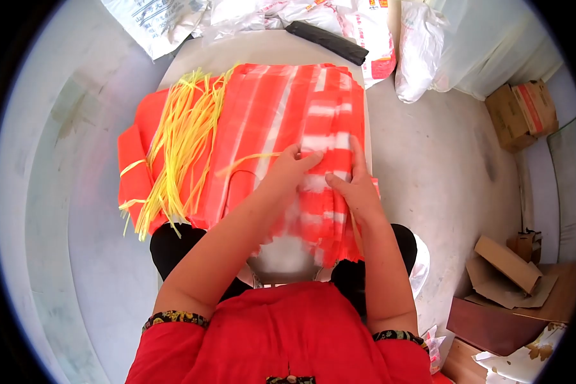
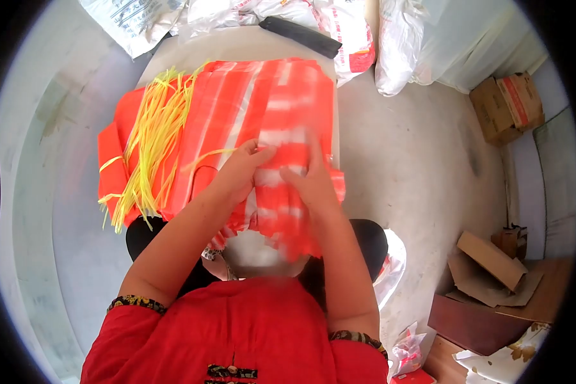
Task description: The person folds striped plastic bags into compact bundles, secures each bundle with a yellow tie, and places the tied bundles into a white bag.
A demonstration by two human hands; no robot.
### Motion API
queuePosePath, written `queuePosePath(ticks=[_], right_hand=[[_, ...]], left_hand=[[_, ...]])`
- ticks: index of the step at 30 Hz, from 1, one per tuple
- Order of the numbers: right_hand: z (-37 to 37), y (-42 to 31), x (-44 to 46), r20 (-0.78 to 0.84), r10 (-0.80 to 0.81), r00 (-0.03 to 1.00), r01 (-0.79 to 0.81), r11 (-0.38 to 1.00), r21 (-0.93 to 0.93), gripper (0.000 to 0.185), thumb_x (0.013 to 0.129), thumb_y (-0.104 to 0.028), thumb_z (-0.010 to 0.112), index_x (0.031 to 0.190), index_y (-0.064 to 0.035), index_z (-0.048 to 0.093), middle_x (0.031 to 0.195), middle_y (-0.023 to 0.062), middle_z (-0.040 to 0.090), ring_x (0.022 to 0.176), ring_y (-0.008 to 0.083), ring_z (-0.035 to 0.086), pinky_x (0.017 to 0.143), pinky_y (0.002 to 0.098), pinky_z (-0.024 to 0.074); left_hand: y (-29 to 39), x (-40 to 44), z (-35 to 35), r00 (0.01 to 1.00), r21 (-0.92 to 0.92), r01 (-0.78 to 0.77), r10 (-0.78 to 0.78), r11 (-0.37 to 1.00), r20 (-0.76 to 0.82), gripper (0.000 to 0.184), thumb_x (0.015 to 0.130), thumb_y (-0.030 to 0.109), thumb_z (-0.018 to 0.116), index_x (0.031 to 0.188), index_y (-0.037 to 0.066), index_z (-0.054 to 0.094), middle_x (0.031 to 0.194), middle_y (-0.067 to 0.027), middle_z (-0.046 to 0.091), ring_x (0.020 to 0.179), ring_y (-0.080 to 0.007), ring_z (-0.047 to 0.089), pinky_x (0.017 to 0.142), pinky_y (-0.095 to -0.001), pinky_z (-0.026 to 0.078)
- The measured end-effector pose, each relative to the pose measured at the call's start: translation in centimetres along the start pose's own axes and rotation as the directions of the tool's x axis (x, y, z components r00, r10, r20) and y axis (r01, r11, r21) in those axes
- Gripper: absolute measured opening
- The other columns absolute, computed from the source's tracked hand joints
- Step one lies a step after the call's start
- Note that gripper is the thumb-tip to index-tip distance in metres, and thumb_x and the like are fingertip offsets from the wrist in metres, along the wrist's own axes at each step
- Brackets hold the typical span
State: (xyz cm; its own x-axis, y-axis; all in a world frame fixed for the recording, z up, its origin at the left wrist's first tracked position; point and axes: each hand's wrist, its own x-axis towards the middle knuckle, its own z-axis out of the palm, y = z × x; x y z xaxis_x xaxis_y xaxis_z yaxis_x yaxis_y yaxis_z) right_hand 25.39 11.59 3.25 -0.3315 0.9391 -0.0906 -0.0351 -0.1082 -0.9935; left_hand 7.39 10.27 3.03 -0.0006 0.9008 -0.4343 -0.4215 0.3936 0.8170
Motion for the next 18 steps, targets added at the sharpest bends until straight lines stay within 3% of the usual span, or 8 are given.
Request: queuePosePath(ticks=[4, 7, 8, 10, 13, 16, 18], right_hand=[[-1.8, -0.9, 0.1, -0.032, 0.197, 0.98, -0.199, 0.949, -0.245, 0.071, 0.095, -0.004, 0.067, 0.16, -0.008, 0.04, 0.145, 0.0103, 0.059, 0.122, 0.0185, 0.06, 0.101, 0.0333, 0.0519], [-4.7, 1.2, 1.1, 0.05, 0.119, 0.992, -0.105, 0.97, -0.22, 0.059, 0.093, -0.005, 0.066, 0.15, -0.0078, 0.054, 0.139, 0.0135, 0.064, 0.12, 0.0262, 0.064, 0.1, 0.0379, 0.0521], [-5.5, 1.2, 1.3, 0.049, 0.066, 0.997, -0.045, 0.938, -0.344, 0.053, 0.093, -0.003, 0.066, 0.146, -0.0073, 0.058, 0.133, 0.0124, 0.066, 0.112, 0.0239, 0.064, 0.097, 0.036, 0.0523], [-6.7, 0.7, 1.7, 0.067, -0.038, 0.997, 0.07, 0.818, -0.572, 0.044, 0.092, 0.0, 0.066, 0.136, -0.0064, 0.066, 0.121, 0.0103, 0.069, 0.098, 0.0191, 0.064, 0.091, 0.0323, 0.0527], [-8.0, 0.9, 1.8, 0.138, -0.152, 0.979, 0.205, 0.698, -0.686, 0.031, 0.09, 0.002, 0.064, 0.12, -0.004, 0.073, 0.111, 0.0134, 0.069, 0.096, 0.0252, 0.064, 0.087, 0.0346, 0.0535], [-9.0, 0.8, 2.1, 0.224, -0.129, 0.966, 0.254, 0.313, -0.915, 0.018, 0.092, -0.001, 0.063, 0.107, -0.0019, 0.074, 0.106, 0.0151, 0.07, 0.096, 0.0325, 0.064, 0.082, 0.0398, 0.0533], [-9.0, 0.0, 1.5, 0.193, -0.034, 0.981, 0.195, 0.208, -0.958, 0.014, 0.094, -0.005, 0.062, 0.101, -0.0014, 0.073, 0.102, 0.0141, 0.07, 0.097, 0.0342, 0.064, 0.079, 0.0429, 0.052]], left_hand=[[-1.2, 1.8, -0.2, 0.992, 0.105, -0.055, 0.067, 0.993, -0.111, 0.051, 0.096, 0.007, 0.072, 0.14, -0.003, 0.049, 0.129, -0.0161, 0.066, 0.114, -0.0226, 0.068, 0.092, -0.0341, 0.059], [-3.1, 2.6, -0.7, 0.975, 0.216, -0.142, 0.174, 0.966, -0.137, 0.054, 0.095, 0.004, 0.072, 0.142, -0.004, 0.047, 0.131, -0.0156, 0.065, 0.114, -0.0214, 0.067, 0.095, -0.0336, 0.058], [-2.9, 2.3, -0.3, 0.973, 0.258, -0.145, 0.185, 0.955, -0.14, 0.055, 0.094, 0.004, 0.072, 0.142, -0.004, 0.047, 0.132, -0.0154, 0.065, 0.115, -0.0211, 0.067, 0.095, -0.0334, 0.057], [-2.9, 2.6, -0.1, 0.965, 0.359, -0.152, 0.217, 0.921, -0.15, 0.056, 0.094, 0.003, 0.072, 0.143, -0.004, 0.047, 0.133, -0.0151, 0.065, 0.115, -0.0205, 0.067, 0.096, -0.033, 0.056], [-3.4, 3.3, -0.5, 0.95, 0.492, -0.174, 0.277, 0.853, -0.145, 0.06, 0.093, 0.003, 0.072, 0.146, -0.005, 0.046, 0.134, -0.0152, 0.065, 0.117, -0.0203, 0.066, 0.098, -0.0326, 0.055], [-2.8, 3.1, -0.4, 0.94, 0.562, -0.203, 0.321, 0.802, -0.118, 0.066, 0.093, 0.003, 0.072, 0.151, -0.006, 0.042, 0.137, -0.0167, 0.063, 0.121, -0.0217, 0.064, 0.099, -0.0326, 0.055], [-2.2, 2.6, 0.1, 0.938, 0.632, -0.185, 0.328, 0.753, -0.115, 0.069, 0.094, 0.005, 0.071, 0.154, -0.005, 0.039, 0.14, -0.0182, 0.062, 0.124, -0.0233, 0.064, 0.1, -0.0328, 0.055]])
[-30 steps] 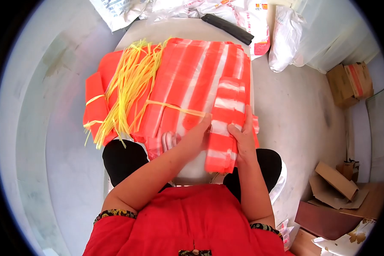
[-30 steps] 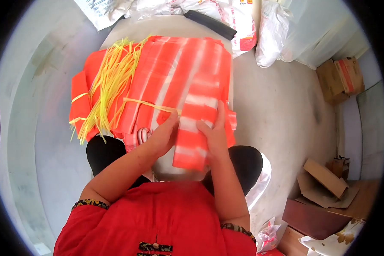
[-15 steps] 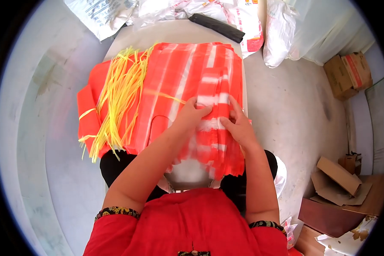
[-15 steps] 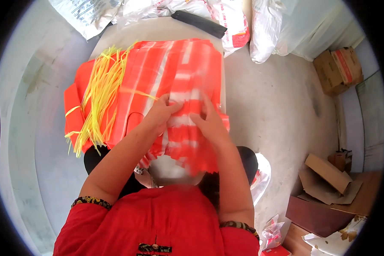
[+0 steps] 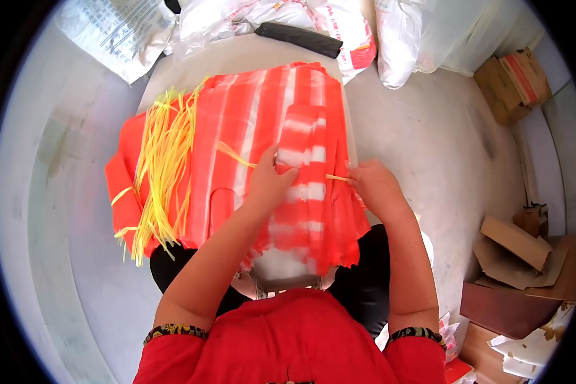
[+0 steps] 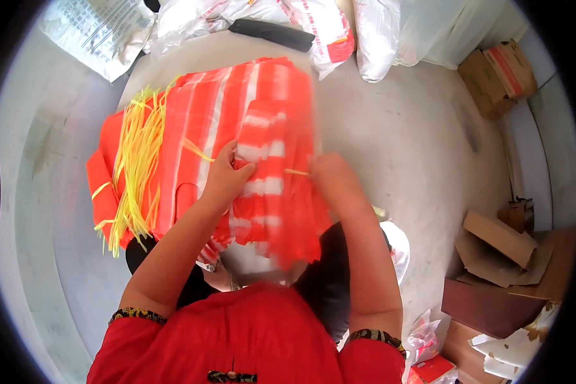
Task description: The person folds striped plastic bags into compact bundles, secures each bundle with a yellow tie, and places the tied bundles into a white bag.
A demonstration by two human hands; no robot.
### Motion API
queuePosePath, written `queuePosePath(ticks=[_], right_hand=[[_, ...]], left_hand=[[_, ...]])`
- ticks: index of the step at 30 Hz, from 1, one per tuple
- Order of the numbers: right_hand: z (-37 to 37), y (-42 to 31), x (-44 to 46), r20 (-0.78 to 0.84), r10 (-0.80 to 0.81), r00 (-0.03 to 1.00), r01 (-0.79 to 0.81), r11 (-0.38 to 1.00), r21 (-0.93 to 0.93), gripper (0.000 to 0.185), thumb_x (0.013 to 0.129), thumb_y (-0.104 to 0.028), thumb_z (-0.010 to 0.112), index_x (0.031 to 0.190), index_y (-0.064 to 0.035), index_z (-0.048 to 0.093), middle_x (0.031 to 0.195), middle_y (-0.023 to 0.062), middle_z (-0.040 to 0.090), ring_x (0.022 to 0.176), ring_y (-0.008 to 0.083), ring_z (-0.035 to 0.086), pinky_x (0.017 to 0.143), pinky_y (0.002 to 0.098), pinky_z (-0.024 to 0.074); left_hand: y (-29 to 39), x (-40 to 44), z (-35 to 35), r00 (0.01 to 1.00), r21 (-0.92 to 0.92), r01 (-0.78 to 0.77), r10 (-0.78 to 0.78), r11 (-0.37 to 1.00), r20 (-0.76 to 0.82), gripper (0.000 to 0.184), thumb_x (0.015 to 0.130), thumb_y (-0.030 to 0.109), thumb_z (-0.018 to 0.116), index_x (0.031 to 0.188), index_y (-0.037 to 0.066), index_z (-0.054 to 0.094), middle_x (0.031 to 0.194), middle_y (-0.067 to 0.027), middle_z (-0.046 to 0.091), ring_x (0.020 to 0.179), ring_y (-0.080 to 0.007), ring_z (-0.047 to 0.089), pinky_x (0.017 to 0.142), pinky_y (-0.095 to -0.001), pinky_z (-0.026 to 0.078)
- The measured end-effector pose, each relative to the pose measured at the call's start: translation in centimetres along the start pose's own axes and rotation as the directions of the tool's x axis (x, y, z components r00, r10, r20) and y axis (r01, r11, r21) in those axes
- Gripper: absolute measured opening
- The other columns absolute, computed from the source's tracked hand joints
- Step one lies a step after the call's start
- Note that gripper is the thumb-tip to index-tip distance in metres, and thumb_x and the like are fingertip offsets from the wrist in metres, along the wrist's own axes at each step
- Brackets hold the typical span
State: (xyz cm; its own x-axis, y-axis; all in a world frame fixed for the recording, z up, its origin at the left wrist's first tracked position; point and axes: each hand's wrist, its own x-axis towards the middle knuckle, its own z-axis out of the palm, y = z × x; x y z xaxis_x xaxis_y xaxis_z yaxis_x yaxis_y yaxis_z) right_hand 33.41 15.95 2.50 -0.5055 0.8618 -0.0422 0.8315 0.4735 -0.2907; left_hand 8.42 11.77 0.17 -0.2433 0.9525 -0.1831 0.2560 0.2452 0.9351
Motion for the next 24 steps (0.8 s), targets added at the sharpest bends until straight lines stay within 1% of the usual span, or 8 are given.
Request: queuePosePath(ticks=[4, 7, 13, 15, 17, 19, 21, 24], right_hand=[[-3.9, -0.9, -0.4, 0.352, 0.21, 0.912, -0.27, 0.954, 0.131, 0.016, 0.097, -0.012, 0.059, 0.096, -0.0028, 0.072, 0.097, 0.0129, 0.071, 0.091, 0.035, 0.063, 0.072, 0.0445, 0.0494], [-3.9, 0.4, -0.2, 0.194, 0.156, 0.968, -0.203, 0.948, 0.247, 0.019, 0.101, -0.014, 0.057, 0.1, -0.004, 0.073, 0.095, 0.0108, 0.072, 0.083, 0.0286, 0.065, 0.069, 0.0412, 0.0498], [-2.0, -3.5, 2.8, 0.184, -0.182, 0.966, -0.091, 0.427, 0.899, 0.028, 0.108, -0.021, 0.056, 0.122, -0.0025, 0.072, 0.111, 0.005, 0.072, 0.1, 0.0128, 0.065, 0.085, 0.0323, 0.0522], [0.3, -4.2, 3.9, 0.07, -0.254, 0.965, 0.052, 0.446, 0.893, 0.029, 0.107, -0.02, 0.058, 0.125, -0.0023, 0.071, 0.118, 0.0063, 0.07, 0.107, 0.0142, 0.065, 0.092, 0.0314, 0.0521], [2.0, -4.4, 4.3, -0.042, -0.278, 0.96, 0.164, 0.434, 0.886, 0.028, 0.106, -0.018, 0.06, 0.127, -0.0021, 0.071, 0.122, 0.0074, 0.07, 0.111, 0.0155, 0.065, 0.096, 0.0308, 0.0523], [2.3, -4.8, 4.6, -0.163, -0.247, 0.955, 0.255, 0.407, 0.877, 0.028, 0.104, -0.014, 0.062, 0.128, -0.0021, 0.07, 0.123, 0.0083, 0.07, 0.112, 0.0167, 0.066, 0.097, 0.0306, 0.053], [2.2, -5.1, 4.8, -0.106, -0.152, 0.983, 0.157, 0.379, 0.912, 0.027, 0.102, -0.011, 0.063, 0.127, -0.0018, 0.071, 0.122, 0.0085, 0.07, 0.111, 0.0173, 0.067, 0.095, 0.0309, 0.0537], [1.9, -5.8, 4.6, -0.129, -0.078, 0.989, 0.15, 0.394, 0.907, 0.028, 0.1, -0.013, 0.065, 0.125, -0.002, 0.071, 0.116, 0.0121, 0.071, 0.102, 0.0244, 0.069, 0.09, 0.0346, 0.0545]], left_hand=[[0.9, -0.5, 0.0, 0.999, 0.097, 0.025, -0.021, 0.995, -0.036, 0.071, 0.091, 0.014, 0.076, 0.151, -0.003, 0.045, 0.139, -0.0219, 0.063, 0.126, -0.0306, 0.064, 0.101, -0.0379, 0.055], [0.1, -0.2, 0.2, 0.999, 0.135, 0.016, -0.01, 0.991, -0.05, 0.072, 0.091, 0.014, 0.076, 0.153, -0.003, 0.043, 0.14, -0.0225, 0.062, 0.127, -0.0319, 0.064, 0.101, -0.0381, 0.055], [-1.2, 0.2, 0.5, 0.997, 0.16, -0.043, 0.052, 0.986, -0.051, 0.074, 0.091, 0.017, 0.077, 0.153, -0.003, 0.042, 0.138, -0.0239, 0.062, 0.126, -0.0342, 0.064, 0.102, -0.0393, 0.054], [0.0, -0.3, 0.3, 0.999, 0.246, -0.024, 0.032, 0.969, -0.032, 0.073, 0.091, 0.019, 0.078, 0.153, -0.002, 0.044, 0.136, -0.0251, 0.062, 0.125, -0.0347, 0.064, 0.101, -0.0399, 0.054], [-1.5, 0.0, -0.5, 0.936, 0.476, -0.298, 0.351, 0.828, -0.023, 0.067, 0.093, 0.019, 0.075, 0.15, -0.001, 0.047, 0.133, -0.0249, 0.064, 0.121, -0.0371, 0.065, 0.098, -0.0423, 0.054], [-0.1, -0.3, -1.1, 0.919, 0.565, -0.338, 0.394, 0.753, 0.024, 0.06, 0.095, 0.018, 0.071, 0.147, -0.001, 0.05, 0.129, -0.0242, 0.066, 0.118, -0.0397, 0.065, 0.096, -0.0446, 0.054], [2.5, -0.9, -2.1, 0.983, 0.55, -0.172, 0.181, 0.817, 0.039, 0.051, 0.098, 0.016, 0.066, 0.144, 0.0, 0.053, 0.124, -0.0231, 0.068, 0.115, -0.0425, 0.064, 0.094, -0.0469, 0.054], [-0.2, -0.4, -3.1, 0.855, 0.681, -0.408, 0.517, 0.609, 0.05, 0.022, 0.096, 0.011, 0.063, 0.115, 0.001, 0.067, 0.107, -0.0172, 0.072, 0.103, -0.0396, 0.064, 0.091, -0.0456, 0.052]])
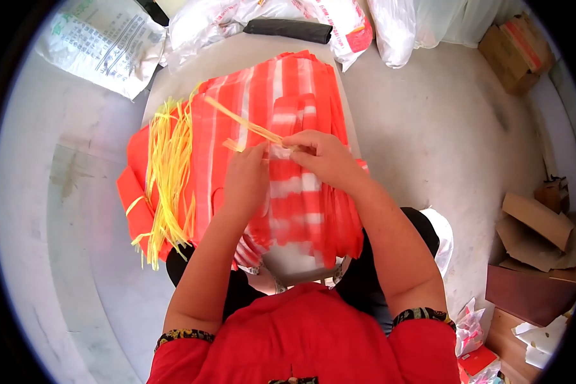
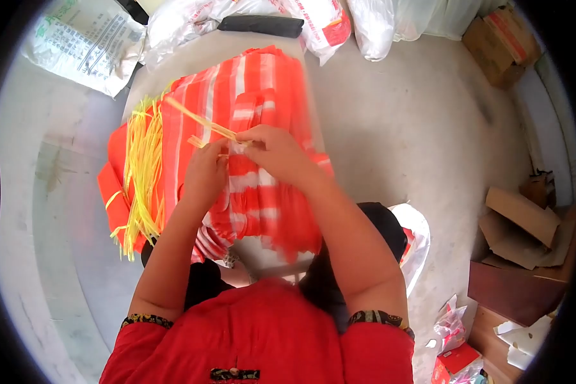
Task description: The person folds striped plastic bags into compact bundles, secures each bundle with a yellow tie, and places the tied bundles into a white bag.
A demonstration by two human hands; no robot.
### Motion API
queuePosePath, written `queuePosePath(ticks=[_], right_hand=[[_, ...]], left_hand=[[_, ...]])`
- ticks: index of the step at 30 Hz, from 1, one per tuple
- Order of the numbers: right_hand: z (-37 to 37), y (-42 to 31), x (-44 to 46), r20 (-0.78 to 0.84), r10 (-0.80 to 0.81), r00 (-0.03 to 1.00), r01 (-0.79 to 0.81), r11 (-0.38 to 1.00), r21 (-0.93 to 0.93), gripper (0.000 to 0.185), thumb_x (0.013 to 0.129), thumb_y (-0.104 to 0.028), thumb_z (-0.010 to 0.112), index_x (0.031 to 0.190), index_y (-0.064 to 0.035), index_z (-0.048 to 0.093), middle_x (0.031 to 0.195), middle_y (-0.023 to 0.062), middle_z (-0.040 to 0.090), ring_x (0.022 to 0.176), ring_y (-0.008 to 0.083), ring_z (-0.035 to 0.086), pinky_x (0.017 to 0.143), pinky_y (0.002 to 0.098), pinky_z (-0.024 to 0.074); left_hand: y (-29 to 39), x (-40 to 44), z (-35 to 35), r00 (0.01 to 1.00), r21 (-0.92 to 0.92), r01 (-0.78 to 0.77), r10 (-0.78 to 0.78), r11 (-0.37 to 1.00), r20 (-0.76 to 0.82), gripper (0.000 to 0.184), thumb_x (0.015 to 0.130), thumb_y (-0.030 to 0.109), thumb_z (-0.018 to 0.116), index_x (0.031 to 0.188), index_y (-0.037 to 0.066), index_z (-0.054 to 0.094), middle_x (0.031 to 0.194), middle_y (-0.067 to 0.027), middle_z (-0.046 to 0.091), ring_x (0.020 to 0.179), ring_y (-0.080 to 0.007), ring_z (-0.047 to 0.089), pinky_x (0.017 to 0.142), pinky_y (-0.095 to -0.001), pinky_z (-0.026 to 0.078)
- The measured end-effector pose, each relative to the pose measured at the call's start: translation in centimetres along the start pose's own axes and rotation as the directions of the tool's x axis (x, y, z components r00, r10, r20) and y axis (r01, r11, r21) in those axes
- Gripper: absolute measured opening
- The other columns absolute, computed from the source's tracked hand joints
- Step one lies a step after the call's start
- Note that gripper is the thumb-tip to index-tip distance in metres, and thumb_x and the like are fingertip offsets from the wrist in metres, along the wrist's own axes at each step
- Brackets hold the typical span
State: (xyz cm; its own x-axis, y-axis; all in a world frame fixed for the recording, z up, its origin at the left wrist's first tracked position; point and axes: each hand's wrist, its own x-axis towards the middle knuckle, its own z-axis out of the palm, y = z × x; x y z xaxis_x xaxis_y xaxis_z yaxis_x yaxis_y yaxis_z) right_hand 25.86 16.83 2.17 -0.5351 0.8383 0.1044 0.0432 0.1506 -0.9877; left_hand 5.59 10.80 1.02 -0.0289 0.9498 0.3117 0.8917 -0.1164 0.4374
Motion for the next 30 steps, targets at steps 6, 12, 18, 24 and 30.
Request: queuePosePath(ticks=[6, 12, 18, 24, 30], right_hand=[[0.5, 0.1, 0.0, -0.027, -0.109, 0.994, 0.101, 0.976, -0.193, 0.025, 0.096, -0.014, 0.065, 0.117, -0.0023, 0.073, 0.109, 0.0164, 0.073, 0.1, 0.0319, 0.07, 0.087, 0.0397, 0.0551], [1.3, 0.0, 0.2, -0.069, -0.185, 0.98, 0.145, 0.912, -0.384, 0.02, 0.097, -0.012, 0.065, 0.112, -0.0025, 0.073, 0.108, 0.0148, 0.074, 0.101, 0.0334, 0.069, 0.089, 0.0425, 0.0549], [2.5, 1.4, 0.9, 0.08, -0.393, 0.916, 0.358, 0.712, -0.604, 0.015, 0.093, -0.014, 0.07, 0.105, -0.0067, 0.076, 0.097, 0.0097, 0.075, 0.089, 0.0294, 0.068, 0.085, 0.0425, 0.0512], [3.5, 1.0, 1.2, 0.145, -0.368, 0.918, 0.373, 0.682, -0.629, 0.009, 0.091, -0.016, 0.073, 0.095, -0.0095, 0.077, 0.082, 0.0068, 0.071, 0.078, 0.0282, 0.066, 0.078, 0.0401, 0.0472], [3.0, 1.0, 1.7, 0.019, -0.272, 0.962, 0.255, 0.874, -0.414, 0.014, 0.092, -0.015, 0.071, 0.087, -0.0021, 0.073, 0.075, 0.0138, 0.068, 0.068, 0.0306, 0.064, 0.07, 0.0405, 0.0491]], left_hand=[[-2.4, -1.0, -1.6, 0.979, 0.338, -0.204, 0.195, 0.919, 0.06, 0.012, 0.087, 0.009, 0.072, 0.098, 0.008, 0.076, 0.092, -0.0109, 0.072, 0.094, -0.0323, 0.064, 0.086, -0.0442, 0.052], [-2.0, -2.1, -3.7, 0.999, 0.218, -0.042, 0.037, 0.975, 0.027, 0.013, 0.087, 0.015, 0.074, 0.098, 0.008, 0.073, 0.083, -0.0091, 0.071, 0.085, -0.031, 0.068, 0.078, -0.0428, 0.054], [1.3, -1.7, -6.0, 0.967, -0.24, 0.242, -0.214, 0.94, 0.138, 0.021, 0.091, 0.015, 0.077, 0.11, 0.005, 0.076, 0.095, -0.0137, 0.077, 0.087, -0.0256, 0.074, 0.079, -0.0337, 0.057], [1.9, -1.1, -4.2, 0.941, -0.714, 0.326, -0.283, 0.619, 0.184, 0.023, 0.093, 0.01, 0.076, 0.115, 0.002, 0.074, 0.099, -0.0045, 0.076, 0.085, -0.0092, 0.068, 0.077, -0.0263, 0.055], [-0.1, -1.2, -2.1, 0.971, -0.498, 0.238, -0.189, 0.834, 0.149, 0.028, 0.092, 0.013, 0.076, 0.119, 0.003, 0.073, 0.093, -0.0054, 0.071, 0.076, -0.0111, 0.06, 0.072, -0.0283, 0.052]])
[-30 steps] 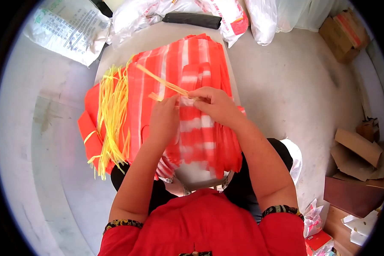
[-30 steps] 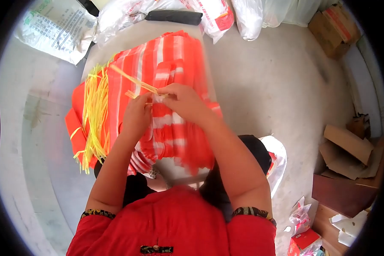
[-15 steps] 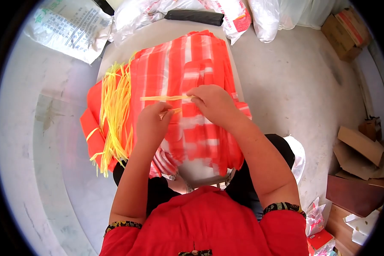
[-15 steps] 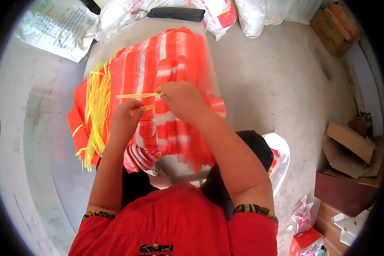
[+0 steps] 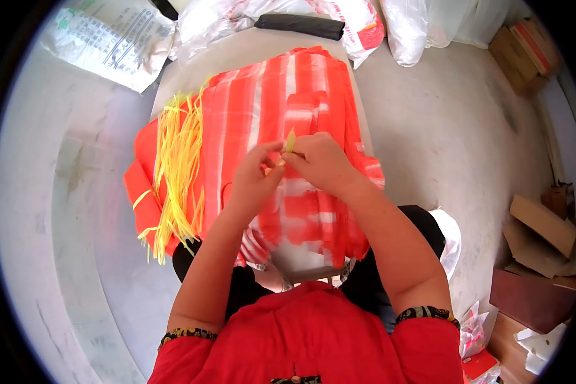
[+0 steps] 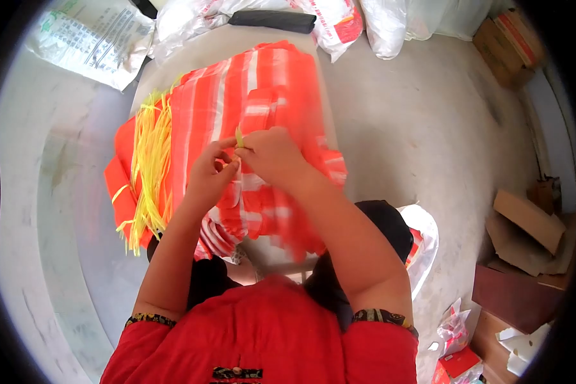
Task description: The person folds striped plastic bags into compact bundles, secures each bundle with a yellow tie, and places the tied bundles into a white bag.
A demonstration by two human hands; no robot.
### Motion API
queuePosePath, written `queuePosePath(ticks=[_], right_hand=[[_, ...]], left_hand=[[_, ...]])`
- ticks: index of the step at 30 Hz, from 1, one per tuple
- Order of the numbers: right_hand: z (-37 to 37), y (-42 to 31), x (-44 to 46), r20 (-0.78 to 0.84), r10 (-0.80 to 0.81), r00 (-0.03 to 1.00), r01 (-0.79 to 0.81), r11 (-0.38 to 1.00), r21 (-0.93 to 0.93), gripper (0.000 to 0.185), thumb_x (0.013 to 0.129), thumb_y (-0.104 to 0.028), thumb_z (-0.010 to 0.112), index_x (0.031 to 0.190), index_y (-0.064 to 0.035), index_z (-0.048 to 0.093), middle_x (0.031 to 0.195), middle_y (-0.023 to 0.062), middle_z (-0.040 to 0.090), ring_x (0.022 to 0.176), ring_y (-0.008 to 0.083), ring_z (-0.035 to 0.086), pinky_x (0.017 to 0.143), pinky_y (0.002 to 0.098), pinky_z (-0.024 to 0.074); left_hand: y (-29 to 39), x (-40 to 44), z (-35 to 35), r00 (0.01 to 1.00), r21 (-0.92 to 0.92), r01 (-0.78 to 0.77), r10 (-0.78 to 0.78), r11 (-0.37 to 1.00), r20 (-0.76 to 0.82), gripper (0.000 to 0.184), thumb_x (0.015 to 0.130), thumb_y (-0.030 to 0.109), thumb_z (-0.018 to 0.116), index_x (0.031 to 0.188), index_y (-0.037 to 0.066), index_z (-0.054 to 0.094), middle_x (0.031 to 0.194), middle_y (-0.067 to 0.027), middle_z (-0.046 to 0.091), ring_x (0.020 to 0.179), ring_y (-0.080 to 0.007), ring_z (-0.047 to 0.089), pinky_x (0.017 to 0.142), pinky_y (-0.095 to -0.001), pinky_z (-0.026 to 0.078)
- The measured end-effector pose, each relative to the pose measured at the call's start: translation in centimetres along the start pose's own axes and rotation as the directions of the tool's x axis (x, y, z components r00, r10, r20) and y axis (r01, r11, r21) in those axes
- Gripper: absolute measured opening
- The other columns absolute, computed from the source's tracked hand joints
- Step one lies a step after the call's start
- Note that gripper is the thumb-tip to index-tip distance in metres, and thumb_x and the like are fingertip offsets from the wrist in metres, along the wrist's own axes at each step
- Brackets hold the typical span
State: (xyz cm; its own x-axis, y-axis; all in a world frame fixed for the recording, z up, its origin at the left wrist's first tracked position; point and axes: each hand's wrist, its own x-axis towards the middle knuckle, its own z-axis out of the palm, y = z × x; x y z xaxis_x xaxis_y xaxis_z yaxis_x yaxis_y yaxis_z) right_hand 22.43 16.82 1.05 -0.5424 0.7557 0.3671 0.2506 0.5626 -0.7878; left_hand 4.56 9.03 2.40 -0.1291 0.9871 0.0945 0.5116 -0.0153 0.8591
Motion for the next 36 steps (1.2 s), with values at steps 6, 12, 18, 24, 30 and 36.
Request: queuePosePath(ticks=[6, 12, 18, 24, 30, 36], right_hand=[[-0.7, -0.7, -0.4, 0.042, 0.274, 0.961, -0.277, 0.937, 0.213, 0.016, 0.094, -0.013, 0.069, 0.104, -0.0011, 0.07, 0.088, 0.0152, 0.07, 0.076, 0.0284, 0.066, 0.07, 0.0378, 0.0519], [-1.4, -0.3, -0.8, 0.003, -0.05, 0.999, 0.05, 0.995, -0.092, 0.027, 0.089, -0.003, 0.068, 0.116, -0.0041, 0.068, 0.098, 0.0088, 0.068, 0.089, 0.0284, 0.065, 0.077, 0.0388, 0.0548], [-1.3, -0.4, -1.1, -0.053, -0.208, 0.977, 0.176, 0.917, -0.359, 0.02, 0.086, 0.0, 0.068, 0.104, -0.005, 0.074, 0.1, 0.0064, 0.065, 0.097, 0.0272, 0.062, 0.081, 0.0395, 0.0552], [-1.6, 0.2, -0.8, 0.033, -0.124, 0.992, 0.128, 0.978, -0.162, 0.009, 0.084, -0.006, 0.074, 0.093, -0.0026, 0.073, 0.094, 0.0077, 0.064, 0.096, 0.0289, 0.062, 0.082, 0.0408, 0.0539], [-1.8, -1.4, -0.8, 0.106, -0.011, 0.994, 0.04, 0.959, -0.281, 0.013, 0.091, -0.017, 0.07, 0.085, -0.0055, 0.07, 0.088, 0.0101, 0.065, 0.09, 0.0313, 0.063, 0.08, 0.0452, 0.0516], [-1.7, 0.2, -1.6, -0.072, -0.028, 0.997, 0.008, 0.963, -0.268, 0.014, 0.096, -0.018, 0.068, 0.095, -0.0056, 0.075, 0.09, 0.0085, 0.064, 0.092, 0.0285, 0.063, 0.08, 0.0434, 0.0519]], left_hand=[[0.0, 0.6, 1.3, 0.985, 0.032, 0.175, -0.174, 0.984, -0.017, 0.021, 0.093, 0.02, 0.078, 0.101, 0.001, 0.075, 0.091, -0.009, 0.069, 0.078, -0.0166, 0.061, 0.071, -0.0314, 0.051], [-0.8, 1.1, 1.9, 0.997, -0.015, 0.05, -0.051, 0.999, -0.059, 0.016, 0.097, 0.016, 0.071, 0.098, -0.001, 0.073, 0.088, -0.0096, 0.065, 0.079, -0.0195, 0.063, 0.072, -0.0335, 0.05], [1.1, 0.9, 0.9, 0.995, 0.154, -0.096, 0.092, 0.983, 0.03, 0.014, 0.099, 0.012, 0.068, 0.1, -0.001, 0.071, 0.085, -0.0099, 0.061, 0.077, -0.0229, 0.061, 0.071, -0.0352, 0.049], [0.5, 0.9, 0.5, 0.996, -0.032, 0.061, -0.059, 0.998, 0.062, 0.015, 0.102, 0.014, 0.066, 0.101, -0.001, 0.07, 0.081, -0.0033, 0.063, 0.074, -0.0116, 0.056, 0.069, -0.0287, 0.047], [0.0, 1.1, 0.2, 0.978, -0.218, 0.166, -0.133, 0.962, 0.16, 0.017, 0.105, 0.016, 0.064, 0.1, 0.0, 0.07, 0.079, 0.0035, 0.059, 0.075, -0.0042, 0.05, 0.067, -0.0236, 0.044], [-1.3, 1.1, 0.2, 0.974, -0.21, 0.225, -0.215, 0.951, 0.074, 0.022, 0.102, 0.02, 0.068, 0.094, 0.0, 0.07, 0.078, 0.0026, 0.061, 0.074, -0.006, 0.053, 0.065, -0.0255, 0.044]])
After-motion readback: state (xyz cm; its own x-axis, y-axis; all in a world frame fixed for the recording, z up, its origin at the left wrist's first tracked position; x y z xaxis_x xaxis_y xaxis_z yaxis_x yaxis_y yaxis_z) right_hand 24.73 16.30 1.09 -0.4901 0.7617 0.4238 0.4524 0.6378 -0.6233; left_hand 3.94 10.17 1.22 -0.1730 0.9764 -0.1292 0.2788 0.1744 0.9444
